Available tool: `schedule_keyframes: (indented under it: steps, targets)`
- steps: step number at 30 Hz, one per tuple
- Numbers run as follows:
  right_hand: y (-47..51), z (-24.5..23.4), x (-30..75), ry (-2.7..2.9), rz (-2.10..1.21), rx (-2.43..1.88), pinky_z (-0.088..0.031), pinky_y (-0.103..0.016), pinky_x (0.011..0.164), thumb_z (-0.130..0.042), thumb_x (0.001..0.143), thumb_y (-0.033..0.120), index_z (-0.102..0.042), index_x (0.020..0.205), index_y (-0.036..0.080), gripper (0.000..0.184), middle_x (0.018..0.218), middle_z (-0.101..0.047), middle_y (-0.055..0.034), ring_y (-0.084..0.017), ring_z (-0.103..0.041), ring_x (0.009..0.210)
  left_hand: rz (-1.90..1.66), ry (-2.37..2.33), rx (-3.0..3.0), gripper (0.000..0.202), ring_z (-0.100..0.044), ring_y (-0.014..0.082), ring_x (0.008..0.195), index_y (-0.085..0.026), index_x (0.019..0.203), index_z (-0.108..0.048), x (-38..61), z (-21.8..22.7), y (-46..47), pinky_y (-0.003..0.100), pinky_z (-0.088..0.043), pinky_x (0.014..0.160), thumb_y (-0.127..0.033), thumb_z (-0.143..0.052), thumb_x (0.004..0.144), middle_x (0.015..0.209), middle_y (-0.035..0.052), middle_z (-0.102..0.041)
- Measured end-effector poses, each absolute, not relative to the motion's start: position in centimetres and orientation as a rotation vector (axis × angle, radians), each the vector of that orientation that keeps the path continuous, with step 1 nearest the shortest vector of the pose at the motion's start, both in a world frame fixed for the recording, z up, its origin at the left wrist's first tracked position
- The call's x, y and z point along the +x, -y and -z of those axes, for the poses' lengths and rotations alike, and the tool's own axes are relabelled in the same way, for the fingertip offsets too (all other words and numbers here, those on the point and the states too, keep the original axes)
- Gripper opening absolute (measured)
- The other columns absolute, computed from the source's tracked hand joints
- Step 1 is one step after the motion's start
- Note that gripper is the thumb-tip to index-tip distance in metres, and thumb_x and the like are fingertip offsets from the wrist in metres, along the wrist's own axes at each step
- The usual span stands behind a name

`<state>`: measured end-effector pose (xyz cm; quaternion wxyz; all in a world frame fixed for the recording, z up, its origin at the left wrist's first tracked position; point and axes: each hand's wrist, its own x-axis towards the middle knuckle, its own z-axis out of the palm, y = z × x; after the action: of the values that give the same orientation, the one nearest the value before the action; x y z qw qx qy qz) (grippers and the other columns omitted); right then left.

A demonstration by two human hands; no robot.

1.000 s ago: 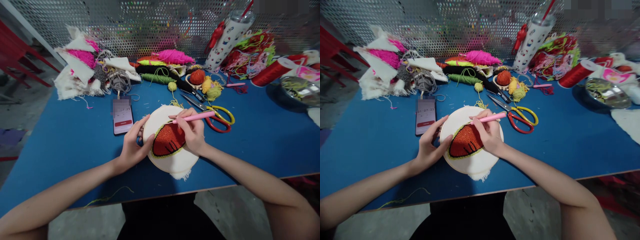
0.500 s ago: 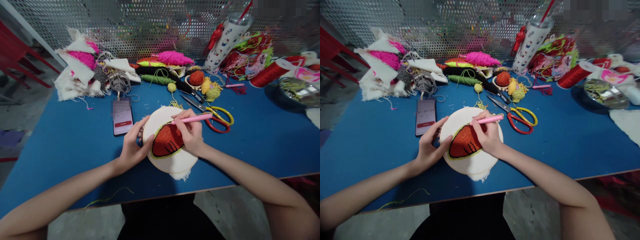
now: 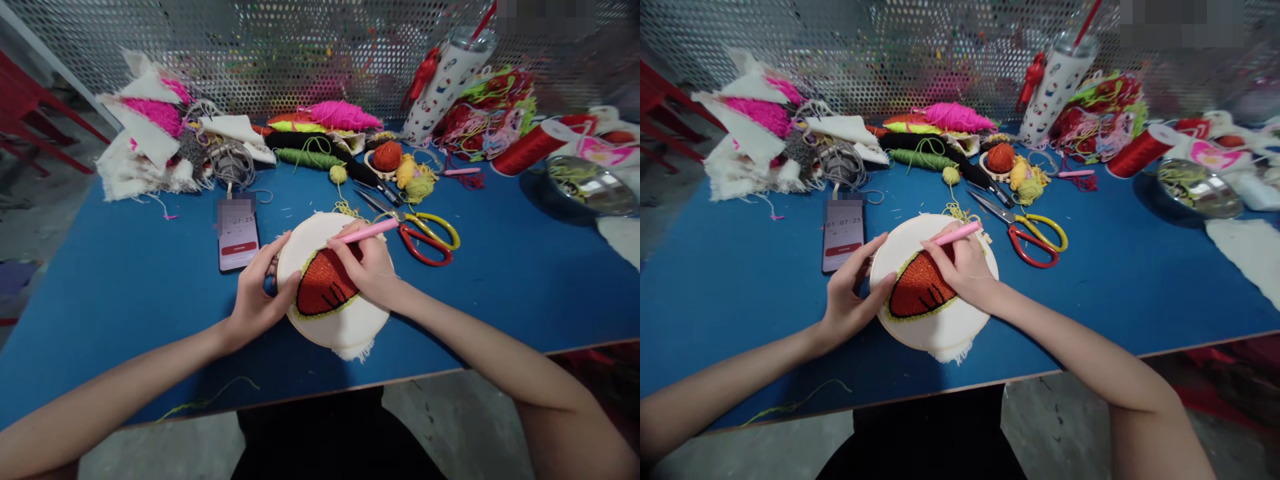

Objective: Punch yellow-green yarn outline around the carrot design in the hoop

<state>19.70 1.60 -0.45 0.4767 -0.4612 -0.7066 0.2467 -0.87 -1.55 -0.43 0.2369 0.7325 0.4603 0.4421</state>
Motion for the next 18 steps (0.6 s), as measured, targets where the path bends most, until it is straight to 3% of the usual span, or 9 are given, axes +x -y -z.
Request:
schedule_keyframes:
  steps: [7, 11, 18]
  targets:
    - [-1.71, 0.44, 19.09, 1.979, -0.427, -1.007, -0.046, -0.049, 0.09, -0.061, 0.088, 0.025, -0.058, 0.084, 0.026, 0.005, 0.08, -0.067, -0.0011, -0.023, -0.059, 0.086, -1.214, -1.257, 2.008, 0.049, -0.065, 0.0248, 0.114, -0.016, 0.136, -0.053, -0.74, 0.37, 1.61, 0.036, -0.056, 0.094, -0.03, -0.063, 0.09, 0.133, 0.0143, -0.064]
    - [-1.52, 0.62, 19.37, 1.779, -0.61, -1.032, -0.05, -0.043, 0.085, -0.059, 0.091, 0.027, -0.06, 0.085, 0.025, 0.007, 0.085, -0.066, -0.0012, -0.02, -0.062, 0.088, -1.207, -1.262, 2.003, 0.049, -0.065, 0.0246, 0.114, -0.015, 0.135, -0.054, -0.74, 0.38, 1.55, 0.037, -0.055, 0.096, -0.03, -0.063, 0.09, 0.133, 0.015, -0.064]
    - [-1.77, 1.27, 19.75, 1.473, -0.785, -0.989, -0.051, -0.04, 0.094, -0.056, 0.093, 0.034, -0.061, 0.08, 0.026, 0.017, 0.082, -0.06, 0.0002, -0.017, -0.063, 0.091, -1.191, -1.285, 1.99, 0.049, -0.066, 0.0241, 0.112, -0.016, 0.135, -0.054, -0.79, 0.47, 1.47, 0.038, -0.056, 0.094, -0.033, -0.063, 0.09, 0.132, 0.0142, -0.064]
